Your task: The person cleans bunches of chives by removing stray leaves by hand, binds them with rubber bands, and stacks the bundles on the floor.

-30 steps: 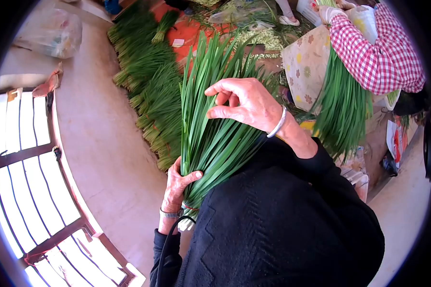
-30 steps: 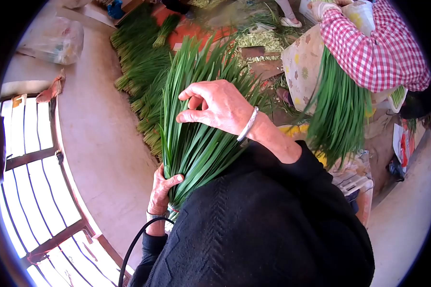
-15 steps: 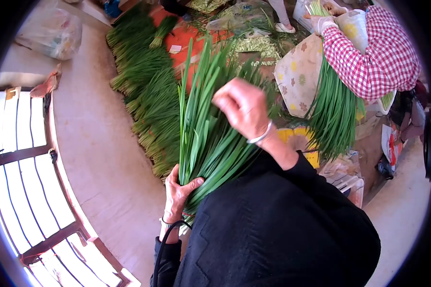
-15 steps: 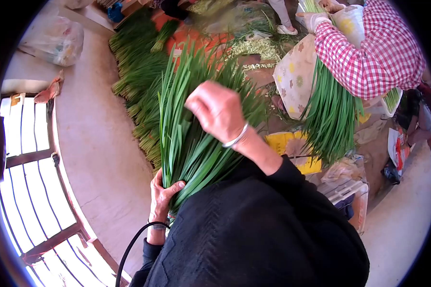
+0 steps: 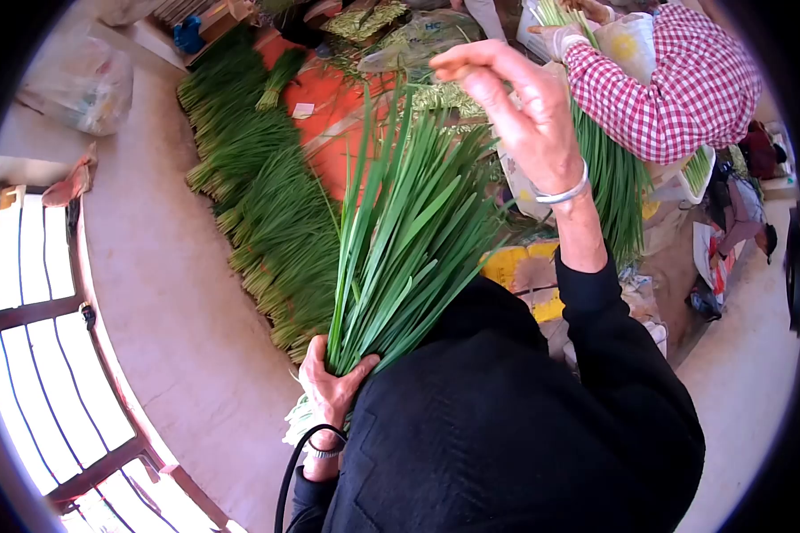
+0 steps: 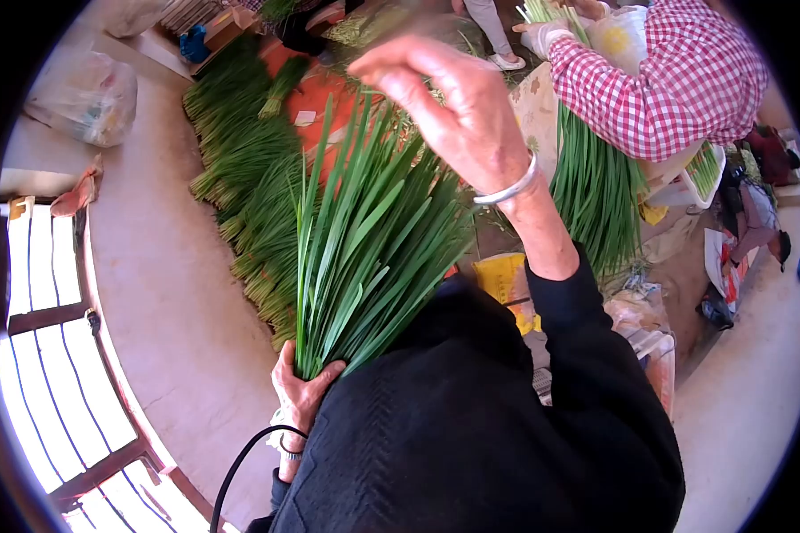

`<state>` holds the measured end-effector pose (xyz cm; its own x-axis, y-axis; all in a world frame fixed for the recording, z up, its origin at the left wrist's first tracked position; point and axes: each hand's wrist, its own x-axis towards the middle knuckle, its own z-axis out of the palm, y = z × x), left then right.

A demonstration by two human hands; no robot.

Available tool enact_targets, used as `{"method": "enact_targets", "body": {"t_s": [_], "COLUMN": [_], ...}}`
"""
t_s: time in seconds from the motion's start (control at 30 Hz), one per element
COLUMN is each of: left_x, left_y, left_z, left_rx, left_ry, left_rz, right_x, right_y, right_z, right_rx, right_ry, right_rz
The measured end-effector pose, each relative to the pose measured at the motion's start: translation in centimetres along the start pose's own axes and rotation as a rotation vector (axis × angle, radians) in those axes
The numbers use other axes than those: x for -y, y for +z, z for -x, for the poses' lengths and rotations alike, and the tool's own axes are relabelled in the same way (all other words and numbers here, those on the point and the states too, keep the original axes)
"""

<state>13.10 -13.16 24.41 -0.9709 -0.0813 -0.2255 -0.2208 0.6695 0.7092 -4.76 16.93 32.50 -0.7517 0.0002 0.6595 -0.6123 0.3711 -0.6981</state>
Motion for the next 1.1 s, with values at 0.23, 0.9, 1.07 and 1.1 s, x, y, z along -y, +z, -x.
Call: {"method": "enact_targets", "body": {"t_s": [0.23,0.9,1.07,1.1], "left_x": [0.7,2.0,2.0,2.0], "left_y": [0.2,0.2,0.2,0.2], "left_z": [-1.2,-2.9,-3.0,-3.0], "left_rx": [-0.01,-0.017,-0.019,-0.02], "left_ry": [-0.027,-0.01,0.008,0.014], "left_rz": [0.038,0.013,-0.024,-0.025], "right_x": [-2.0,-4.8,-6.2,-6.7], "right_y": [2.2,4.5,4.4,4.3], "right_z": [1.2,4.5,2.4,2.1], "right_rx": [0.298,0.201,0.118,0.118], "right_ry": [-0.226,0.263,0.243,0.241], "right_rz": [0.295,0.052,0.02,0.021]}}
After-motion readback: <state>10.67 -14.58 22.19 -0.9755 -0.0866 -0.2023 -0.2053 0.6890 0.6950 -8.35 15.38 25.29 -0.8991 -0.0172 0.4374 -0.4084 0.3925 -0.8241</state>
